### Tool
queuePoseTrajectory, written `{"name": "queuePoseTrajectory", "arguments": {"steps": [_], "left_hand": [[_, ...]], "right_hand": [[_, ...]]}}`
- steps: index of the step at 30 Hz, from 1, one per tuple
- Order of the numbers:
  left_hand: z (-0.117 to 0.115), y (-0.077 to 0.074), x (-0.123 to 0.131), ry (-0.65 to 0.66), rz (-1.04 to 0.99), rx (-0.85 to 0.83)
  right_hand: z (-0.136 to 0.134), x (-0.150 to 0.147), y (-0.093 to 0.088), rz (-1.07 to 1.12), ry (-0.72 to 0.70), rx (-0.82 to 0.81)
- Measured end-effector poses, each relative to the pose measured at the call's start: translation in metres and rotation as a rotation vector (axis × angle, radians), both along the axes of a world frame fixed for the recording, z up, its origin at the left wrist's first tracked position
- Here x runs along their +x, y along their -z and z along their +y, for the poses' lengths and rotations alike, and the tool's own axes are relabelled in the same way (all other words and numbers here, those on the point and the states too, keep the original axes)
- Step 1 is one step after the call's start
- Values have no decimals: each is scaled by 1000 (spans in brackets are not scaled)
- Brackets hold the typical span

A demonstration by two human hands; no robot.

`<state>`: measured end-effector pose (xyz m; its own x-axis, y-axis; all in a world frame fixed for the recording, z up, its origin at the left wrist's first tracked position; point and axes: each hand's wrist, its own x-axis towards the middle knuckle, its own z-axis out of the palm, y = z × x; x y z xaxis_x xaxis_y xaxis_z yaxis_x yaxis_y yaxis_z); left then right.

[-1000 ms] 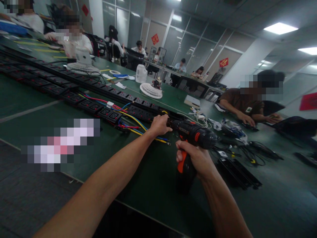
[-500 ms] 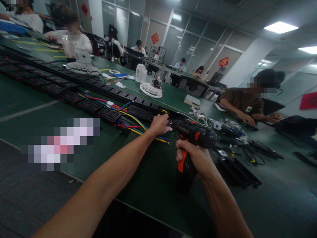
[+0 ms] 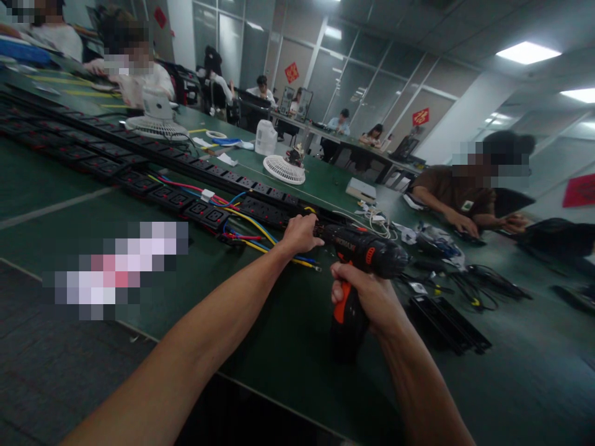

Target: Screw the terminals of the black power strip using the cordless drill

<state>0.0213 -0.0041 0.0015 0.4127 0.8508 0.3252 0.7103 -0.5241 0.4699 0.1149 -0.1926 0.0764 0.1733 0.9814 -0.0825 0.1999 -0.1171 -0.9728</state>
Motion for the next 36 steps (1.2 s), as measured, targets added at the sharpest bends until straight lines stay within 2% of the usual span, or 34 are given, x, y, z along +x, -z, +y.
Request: {"name": "queuePoseTrajectory", "arguments": {"steps": [36], "left_hand": [[2, 2, 0, 10, -18, 13]], "right_hand": [[0, 2, 1, -5, -10, -16]]}}
